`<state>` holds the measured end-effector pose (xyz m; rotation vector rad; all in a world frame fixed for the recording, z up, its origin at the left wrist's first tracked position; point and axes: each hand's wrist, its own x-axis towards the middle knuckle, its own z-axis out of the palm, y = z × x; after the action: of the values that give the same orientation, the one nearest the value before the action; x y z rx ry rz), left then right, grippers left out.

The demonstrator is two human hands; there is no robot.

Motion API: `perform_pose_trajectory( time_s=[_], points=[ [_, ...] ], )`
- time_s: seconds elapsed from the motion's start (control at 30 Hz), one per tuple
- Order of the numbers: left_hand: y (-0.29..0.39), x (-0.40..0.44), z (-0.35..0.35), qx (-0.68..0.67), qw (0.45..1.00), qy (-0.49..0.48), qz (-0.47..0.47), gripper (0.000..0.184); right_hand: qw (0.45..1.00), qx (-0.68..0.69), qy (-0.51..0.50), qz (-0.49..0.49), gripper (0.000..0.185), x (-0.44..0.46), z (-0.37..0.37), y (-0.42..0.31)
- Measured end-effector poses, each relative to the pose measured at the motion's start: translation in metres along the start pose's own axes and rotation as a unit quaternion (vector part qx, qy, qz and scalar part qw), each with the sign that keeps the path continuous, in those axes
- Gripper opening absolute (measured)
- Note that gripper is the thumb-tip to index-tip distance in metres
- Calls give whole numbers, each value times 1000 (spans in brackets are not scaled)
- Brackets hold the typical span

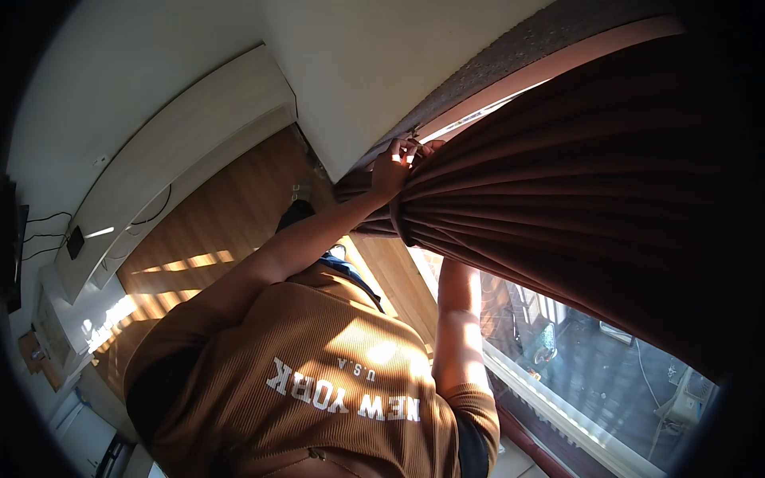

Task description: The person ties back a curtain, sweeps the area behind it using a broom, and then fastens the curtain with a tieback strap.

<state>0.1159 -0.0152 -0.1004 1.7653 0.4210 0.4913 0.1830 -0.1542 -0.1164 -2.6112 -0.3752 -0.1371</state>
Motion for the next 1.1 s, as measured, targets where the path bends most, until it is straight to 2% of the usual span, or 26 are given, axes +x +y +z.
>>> perform_pose_trajectory(
  time_s=[0.1,0.3,0.5,0.6,0.7,0.9,1.0,1.1],
  points=[
    [0,-3,1,13,999,31,5,16,1000,1,-2,-1,47,1,0,0],
    [13,-1,-8,27,999,-3,-26,13,1000,2,-1,-2,47,3,0,1],
    [11,3,-6,3,1000,17,-9,11,1000,1,-1,-4,48,3,-1,2],
    [6,8,-8,-3,1000,-19,17,9,1000,2,-2,-3,48,4,-1,3],
    [3,10,-8,-11,999,-45,2,8,1000,3,-1,-2,49,4,-1,5],
    [8,9,-11,-19,999,-34,-32,14,1000,6,1,0,50,4,-2,5],
    [11,11,-13,-59,994,-67,-59,20,1000,5,2,1,50,2,-3,5],
    [1,14,-6,-32,997,-45,-62,26,1000,7,2,3,50,0,-4,5]
  ],
)
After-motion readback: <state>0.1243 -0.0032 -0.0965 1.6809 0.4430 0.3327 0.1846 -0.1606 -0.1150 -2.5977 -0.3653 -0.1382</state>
